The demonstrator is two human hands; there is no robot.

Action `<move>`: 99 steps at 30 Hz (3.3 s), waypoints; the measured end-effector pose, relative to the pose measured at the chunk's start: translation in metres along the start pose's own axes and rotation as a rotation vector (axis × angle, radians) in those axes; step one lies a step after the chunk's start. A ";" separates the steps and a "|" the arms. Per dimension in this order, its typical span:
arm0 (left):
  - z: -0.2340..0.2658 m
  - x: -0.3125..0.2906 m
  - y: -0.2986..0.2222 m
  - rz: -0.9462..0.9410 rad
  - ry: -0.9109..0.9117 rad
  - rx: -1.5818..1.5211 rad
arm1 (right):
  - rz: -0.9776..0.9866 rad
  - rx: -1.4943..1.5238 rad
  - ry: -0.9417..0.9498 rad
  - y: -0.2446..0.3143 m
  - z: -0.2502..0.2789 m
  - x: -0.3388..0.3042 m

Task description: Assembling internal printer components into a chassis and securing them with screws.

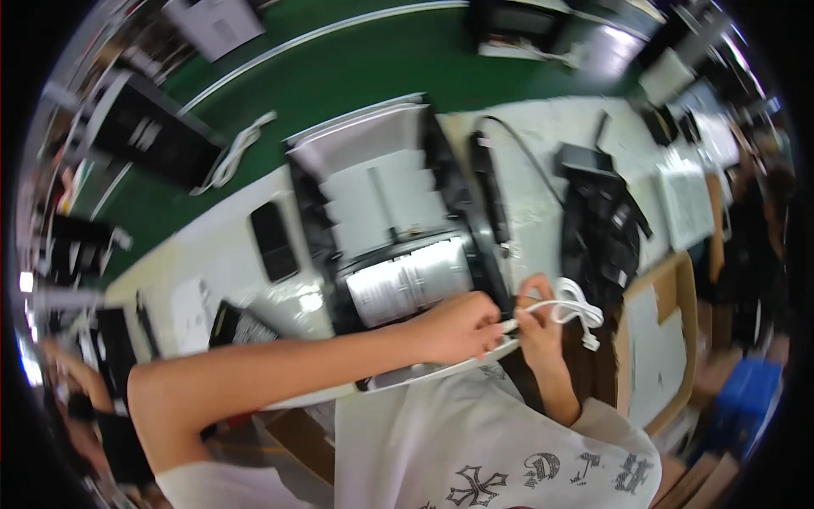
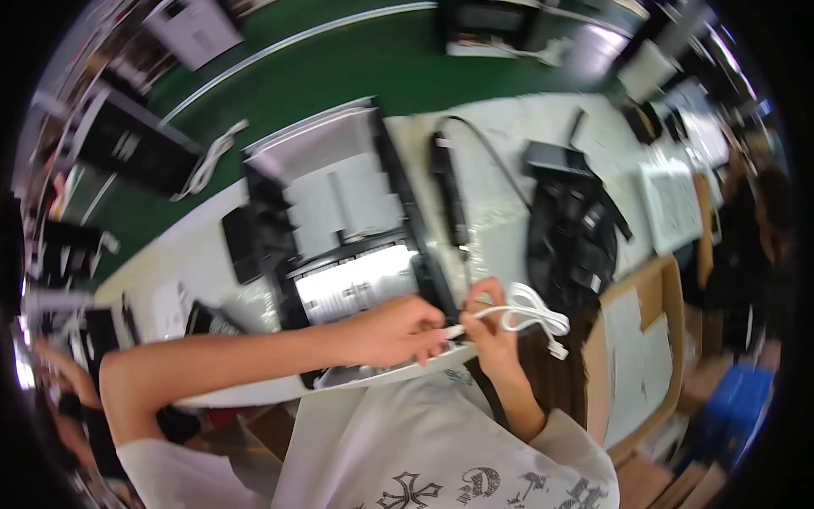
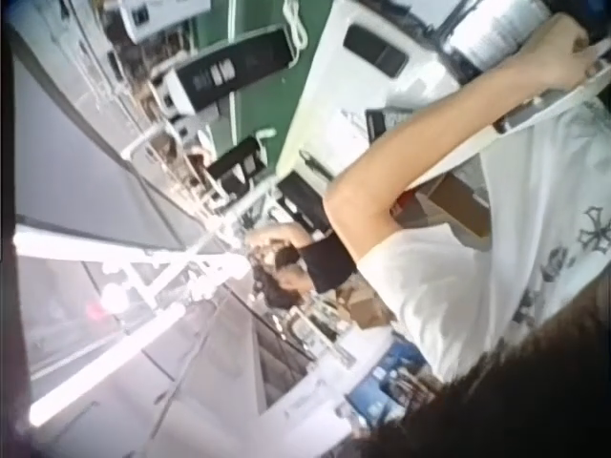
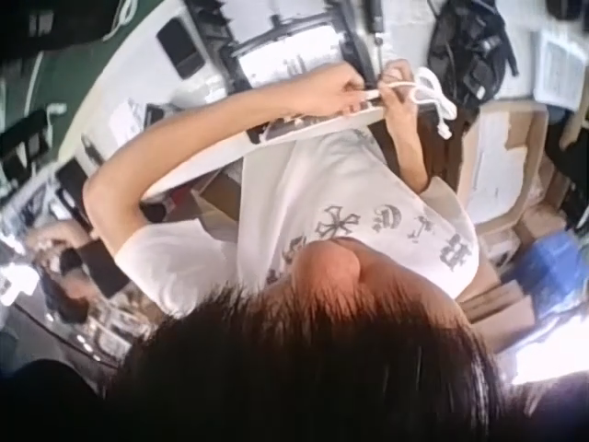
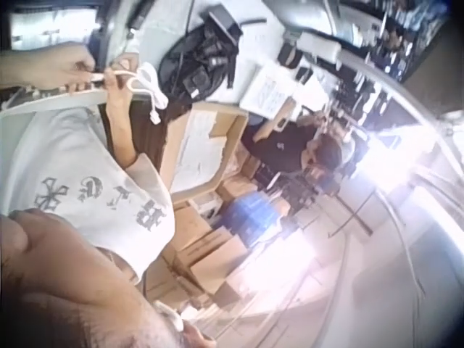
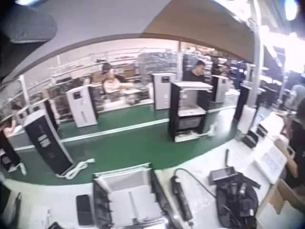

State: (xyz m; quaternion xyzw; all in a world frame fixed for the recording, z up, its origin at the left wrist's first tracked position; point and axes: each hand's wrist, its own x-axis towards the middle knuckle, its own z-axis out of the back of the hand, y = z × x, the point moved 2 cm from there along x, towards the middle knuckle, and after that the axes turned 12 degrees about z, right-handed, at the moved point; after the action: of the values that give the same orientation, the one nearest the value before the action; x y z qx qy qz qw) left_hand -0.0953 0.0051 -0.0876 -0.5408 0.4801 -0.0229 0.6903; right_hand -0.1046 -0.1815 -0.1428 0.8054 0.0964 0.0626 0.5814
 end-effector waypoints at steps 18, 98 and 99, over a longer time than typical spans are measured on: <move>0.034 -0.243 0.142 -0.209 -1.892 0.054 | -0.042 -0.013 -0.564 0.001 0.069 -0.011; 0.082 -0.087 0.115 -0.586 -1.172 -0.304 | 0.698 -1.393 1.280 0.152 -0.167 0.157; 0.082 -0.088 0.116 -0.576 -1.156 -0.321 | 0.708 -1.389 1.268 0.151 -0.168 0.158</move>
State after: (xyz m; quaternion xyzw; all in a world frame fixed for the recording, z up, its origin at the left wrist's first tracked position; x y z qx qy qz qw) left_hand -0.1428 0.1611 -0.1249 -0.6686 -0.1334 0.1590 0.7140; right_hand 0.0257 -0.0368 0.0518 0.0879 0.0854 0.6918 0.7116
